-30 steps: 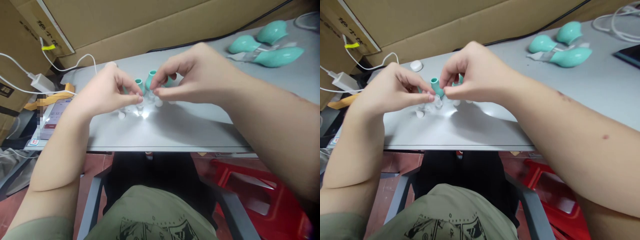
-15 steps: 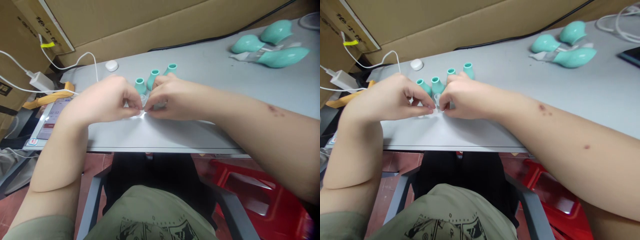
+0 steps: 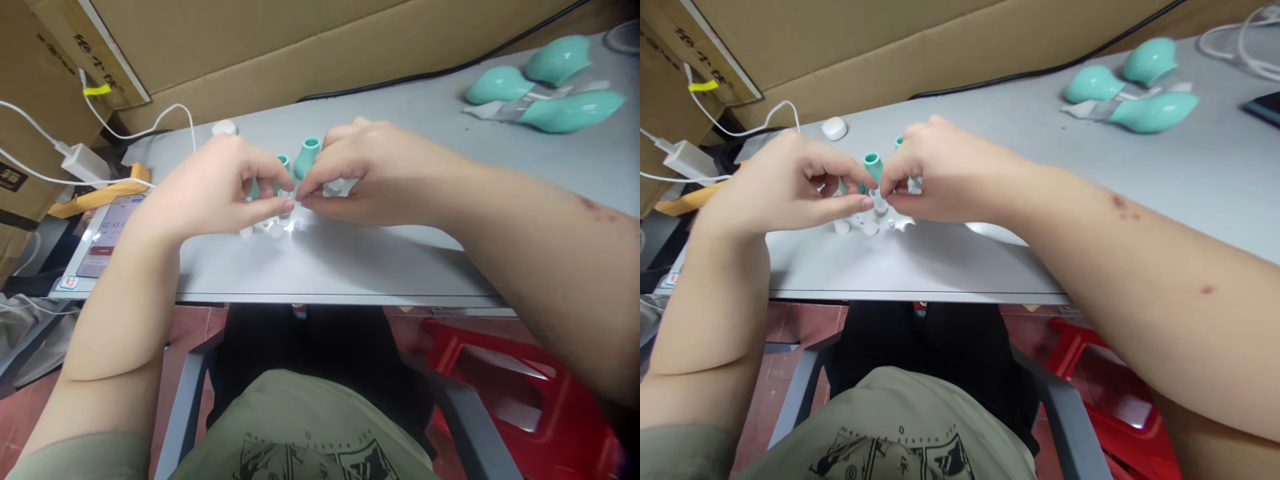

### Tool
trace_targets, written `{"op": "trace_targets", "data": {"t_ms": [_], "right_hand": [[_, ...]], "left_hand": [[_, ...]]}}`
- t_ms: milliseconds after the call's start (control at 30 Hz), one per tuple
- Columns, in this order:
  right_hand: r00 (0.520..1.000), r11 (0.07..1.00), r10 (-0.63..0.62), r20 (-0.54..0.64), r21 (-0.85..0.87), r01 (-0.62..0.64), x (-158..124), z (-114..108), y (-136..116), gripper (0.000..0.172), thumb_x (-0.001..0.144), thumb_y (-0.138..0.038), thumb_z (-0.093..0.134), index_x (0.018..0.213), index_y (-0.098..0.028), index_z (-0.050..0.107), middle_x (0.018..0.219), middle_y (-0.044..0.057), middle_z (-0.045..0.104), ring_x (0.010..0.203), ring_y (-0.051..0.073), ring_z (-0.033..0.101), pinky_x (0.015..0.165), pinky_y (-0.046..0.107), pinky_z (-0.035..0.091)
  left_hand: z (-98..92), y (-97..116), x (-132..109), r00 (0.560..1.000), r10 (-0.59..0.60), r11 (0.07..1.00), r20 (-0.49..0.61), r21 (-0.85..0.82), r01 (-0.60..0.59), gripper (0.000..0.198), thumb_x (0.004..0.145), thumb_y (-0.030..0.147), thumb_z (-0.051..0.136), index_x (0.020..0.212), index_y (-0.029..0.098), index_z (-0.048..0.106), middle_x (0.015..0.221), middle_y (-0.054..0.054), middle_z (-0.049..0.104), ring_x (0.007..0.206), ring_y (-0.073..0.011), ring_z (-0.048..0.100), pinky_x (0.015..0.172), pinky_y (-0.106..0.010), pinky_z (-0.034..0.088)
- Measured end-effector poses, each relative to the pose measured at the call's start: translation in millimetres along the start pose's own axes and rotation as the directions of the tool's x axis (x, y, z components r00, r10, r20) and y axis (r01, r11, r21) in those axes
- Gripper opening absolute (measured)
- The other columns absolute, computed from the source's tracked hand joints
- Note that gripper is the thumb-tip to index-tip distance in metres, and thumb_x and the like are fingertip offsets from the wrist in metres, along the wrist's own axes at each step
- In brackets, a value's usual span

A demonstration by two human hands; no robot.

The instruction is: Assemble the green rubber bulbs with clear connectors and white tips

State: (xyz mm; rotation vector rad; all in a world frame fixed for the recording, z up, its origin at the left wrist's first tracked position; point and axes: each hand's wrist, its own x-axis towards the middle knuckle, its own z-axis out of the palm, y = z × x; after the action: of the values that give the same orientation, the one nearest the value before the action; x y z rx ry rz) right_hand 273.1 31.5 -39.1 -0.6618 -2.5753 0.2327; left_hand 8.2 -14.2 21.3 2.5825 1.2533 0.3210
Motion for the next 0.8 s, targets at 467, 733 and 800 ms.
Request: {"op": "trace_targets", "data": {"t_ms": [467,733,800], "right_hand": [[0.974,0.977,0.139,-0.177,0.186,-0.106,6,-1,-1,0.013,0.1,-0.03,0.079,0.097,-0.034,0.091,0.089,0.002,0.083,0.095,0.026,0.073,0.104,0.05,0.059],[0.933,0.848,0.178,-0.311,0.529,0.015,10,0,-4,0.02,0.089,-0.028,0.091,0.108,-0.027,0.087,0.101,0.002,0.088,0.094,0.023,0.082,0.082,0.041,0.06],[0.93,0.83,0.23,-0.285,0.557,-0.035,10,1,-7,0.024,0.09,-0.03,0.092,0.113,-0.028,0.085,0.105,0.003,0.089,0.1,0.025,0.084,0.088,0.043,0.063]], "left_hand": [[10.4,-12,6,0.992,0.049,0.994,-0.118,-0.09,-0.06,0.01,0.098,0.03,0.079,0.091,0.029,0.086,0.105,-0.007,0.081,0.087,-0.0241,0.074,0.079,-0.041,0.059],[12.8,-8,6,0.954,-0.035,0.874,-0.298,-0.471,-0.115,0.018,0.099,0.034,0.096,0.094,0.026,0.081,0.105,-0.005,0.088,0.092,-0.0231,0.079,0.082,-0.041,0.064],[15.7,-8,9,0.943,-0.008,0.871,-0.334,-0.466,-0.157,0.024,0.099,0.04,0.1,0.093,0.027,0.08,0.106,-0.005,0.087,0.095,-0.0225,0.079,0.088,-0.042,0.065]]}}
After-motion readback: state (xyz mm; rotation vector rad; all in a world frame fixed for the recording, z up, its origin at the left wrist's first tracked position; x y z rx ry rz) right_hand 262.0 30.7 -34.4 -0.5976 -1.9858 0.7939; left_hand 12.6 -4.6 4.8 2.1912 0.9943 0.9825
